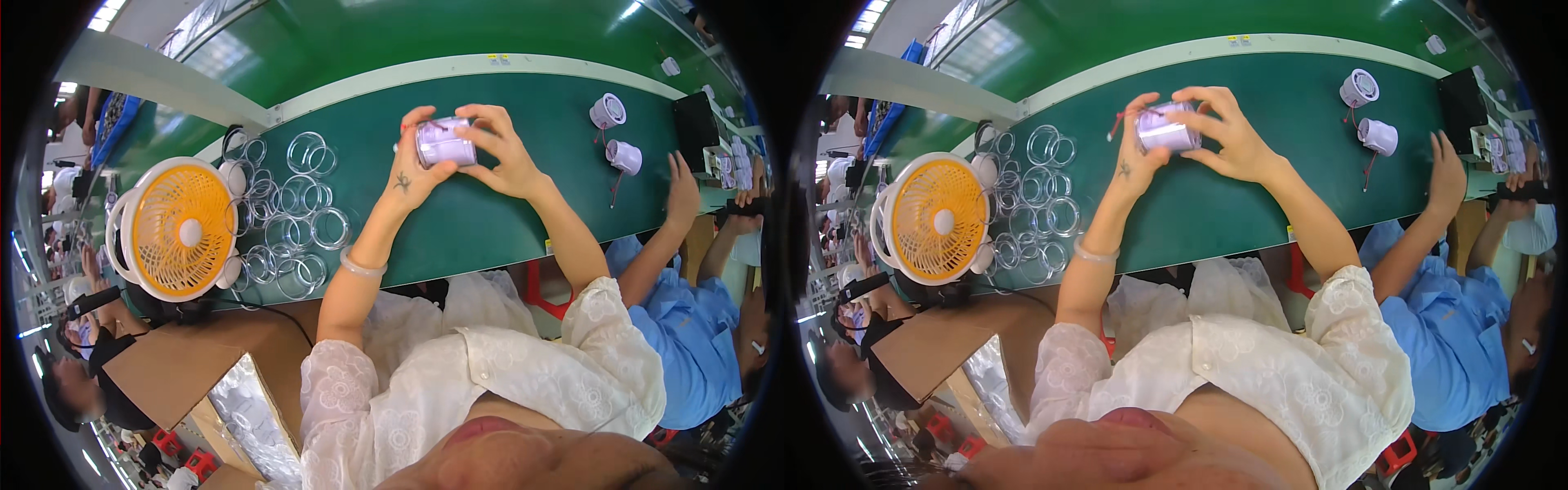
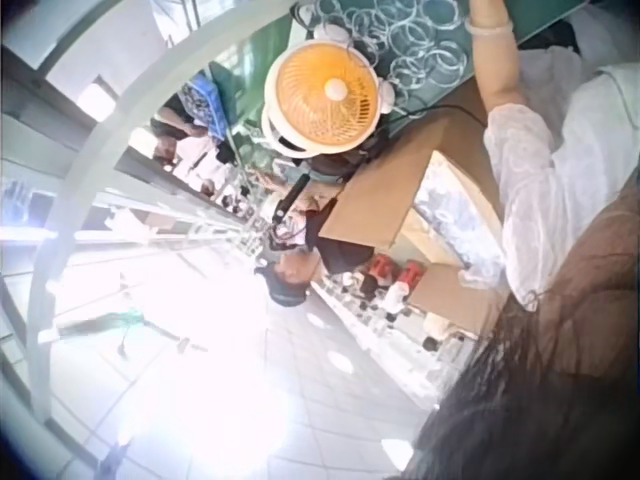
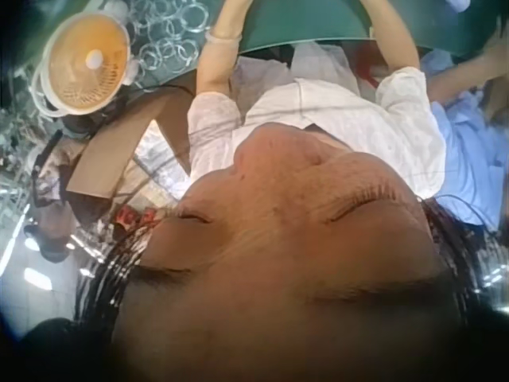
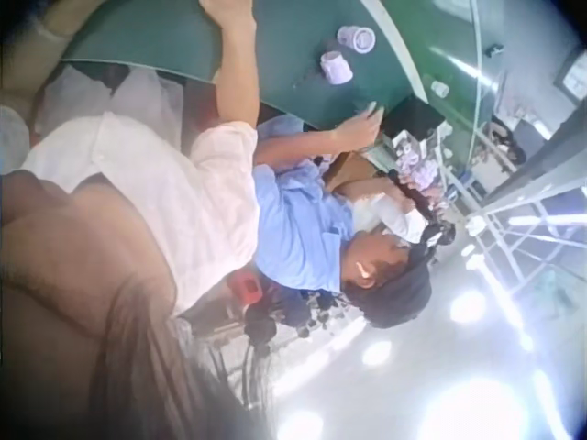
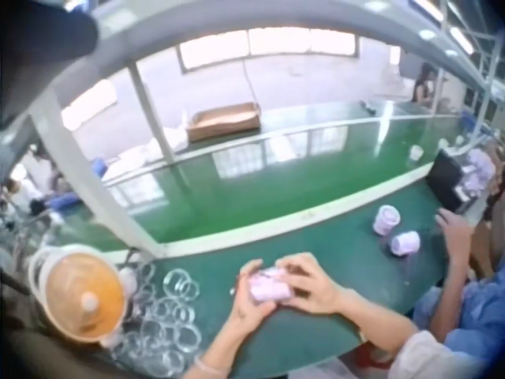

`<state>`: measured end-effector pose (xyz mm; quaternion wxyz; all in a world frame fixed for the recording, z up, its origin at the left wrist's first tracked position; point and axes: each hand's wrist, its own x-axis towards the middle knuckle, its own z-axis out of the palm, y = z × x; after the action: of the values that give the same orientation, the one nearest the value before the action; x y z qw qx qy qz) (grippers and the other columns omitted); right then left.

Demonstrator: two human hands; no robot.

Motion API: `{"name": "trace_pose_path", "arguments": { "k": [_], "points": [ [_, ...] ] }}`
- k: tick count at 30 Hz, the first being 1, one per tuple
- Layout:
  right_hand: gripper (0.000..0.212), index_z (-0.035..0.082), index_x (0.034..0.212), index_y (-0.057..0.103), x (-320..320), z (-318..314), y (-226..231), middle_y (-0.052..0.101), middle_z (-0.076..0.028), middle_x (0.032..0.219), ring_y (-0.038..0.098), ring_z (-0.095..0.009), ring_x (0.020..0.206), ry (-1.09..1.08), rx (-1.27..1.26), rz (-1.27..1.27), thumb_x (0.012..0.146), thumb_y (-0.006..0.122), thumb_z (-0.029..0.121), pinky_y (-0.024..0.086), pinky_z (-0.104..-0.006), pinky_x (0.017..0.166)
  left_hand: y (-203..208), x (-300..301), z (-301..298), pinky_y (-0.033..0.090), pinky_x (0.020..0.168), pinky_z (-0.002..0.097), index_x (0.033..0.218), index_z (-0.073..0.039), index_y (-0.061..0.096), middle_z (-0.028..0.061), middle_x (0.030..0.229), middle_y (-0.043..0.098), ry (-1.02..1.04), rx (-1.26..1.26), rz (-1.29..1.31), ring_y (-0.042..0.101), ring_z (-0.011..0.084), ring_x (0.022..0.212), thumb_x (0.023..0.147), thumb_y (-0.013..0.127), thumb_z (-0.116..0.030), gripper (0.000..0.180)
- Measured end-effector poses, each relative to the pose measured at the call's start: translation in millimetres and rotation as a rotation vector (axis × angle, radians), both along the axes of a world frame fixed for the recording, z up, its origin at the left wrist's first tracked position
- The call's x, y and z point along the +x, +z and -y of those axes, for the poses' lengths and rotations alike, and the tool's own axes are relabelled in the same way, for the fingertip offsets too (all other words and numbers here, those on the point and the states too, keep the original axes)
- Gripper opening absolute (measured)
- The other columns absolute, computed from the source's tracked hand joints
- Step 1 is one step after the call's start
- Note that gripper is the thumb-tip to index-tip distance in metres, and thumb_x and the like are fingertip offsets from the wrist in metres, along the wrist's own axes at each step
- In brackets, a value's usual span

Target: Assembling electronic components into plastic housings on a production line.

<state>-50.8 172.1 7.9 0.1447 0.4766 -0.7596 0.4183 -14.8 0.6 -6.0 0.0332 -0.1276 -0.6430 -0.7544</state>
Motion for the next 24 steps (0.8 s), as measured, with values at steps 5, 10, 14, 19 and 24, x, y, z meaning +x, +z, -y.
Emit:
{"name": "trace_pose_path", "arguments": {
  "k": [5, 10, 14, 19, 24],
  "points": [
    [0.057, 0.003, 0.115, 0.04, -4.9, -4.2, -10.2, 0.053, -0.012, 0.097, 0.054, -0.019, 0.076, 0.293, -0.744, 1.421, 0.084, 0.032, 0.051, 0.045, -0.028, 0.066, 8.5, -6.6, 16.6, 0.039, 0.072, 0.0316, 0.11, -0.003, 0.04, 0.0111, 0.095, 0.05, 0.53, -0.523, -0.272, 0.046, 0.0233, 0.09, 0.072, 0.059, -0.034, 0.054],
    [0.066, 0.0, 0.103, 0.045, -13.9, -8.8, -17.3, 0.054, -0.006, 0.078, 0.051, -0.011, 0.059, 0.495, -1.013, 1.77, 0.084, 0.018, 0.057, 0.045, -0.0215, 0.052, 15.2, -0.6, 11.4, 0.008, 0.086, 0.0666, 0.107, -0.003, 0.044, 0.0239, 0.124, 0.025, 0.741, -1.292, -0.218, 0.012, 0.0462, 0.119, 0.069, 0.056, -0.02, 0.044],
    [0.068, 0.0, 0.102, 0.046, -16.6, -10.3, -18.6, 0.053, -0.005, 0.075, 0.048, -0.009, 0.056, 0.437, -1.025, 1.771, 0.082, 0.018, 0.06, 0.044, -0.0204, 0.051, 1.3, -5.1, 21.8, 0.007, 0.087, 0.0658, 0.109, -0.001, 0.043, 0.0338, 0.127, 0.014, 0.76, -1.481, -0.173, 0.006, 0.0556, 0.116, 0.068, 0.055, -0.018, 0.046],
    [0.068, 0.0, 0.101, 0.046, -18.9, -10.2, -18.0, 0.054, -0.006, 0.075, 0.049, -0.009, 0.055, 0.397, -1.016, 1.746, 0.082, 0.018, 0.059, 0.044, -0.0203, 0.051, -4.6, -9.5, 30.5, 0.017, 0.085, 0.0587, 0.107, -0.003, 0.045, 0.0291, 0.124, 0.026, 0.858, -1.487, -0.227, 0.023, 0.047, 0.113, 0.069, 0.053, -0.016, 0.041],
    [0.052, 0.008, 0.107, 0.044, -39.3, -2.9, -7.9, 0.051, -0.005, 0.088, 0.05, -0.01, 0.069, -0.28, -0.715, 1.392, 0.083, 0.034, 0.052, 0.042, -0.0235, 0.054, -13.3, -9.8, 36.4, 0.023, 0.081, 0.0484, 0.098, -0.004, 0.051, 0.0193, 0.116, 0.041, 0.865, -1.54, -0.145, 0.038, 0.0321, 0.104, 0.063, 0.053, -0.005, 0.035]
  ]
}}
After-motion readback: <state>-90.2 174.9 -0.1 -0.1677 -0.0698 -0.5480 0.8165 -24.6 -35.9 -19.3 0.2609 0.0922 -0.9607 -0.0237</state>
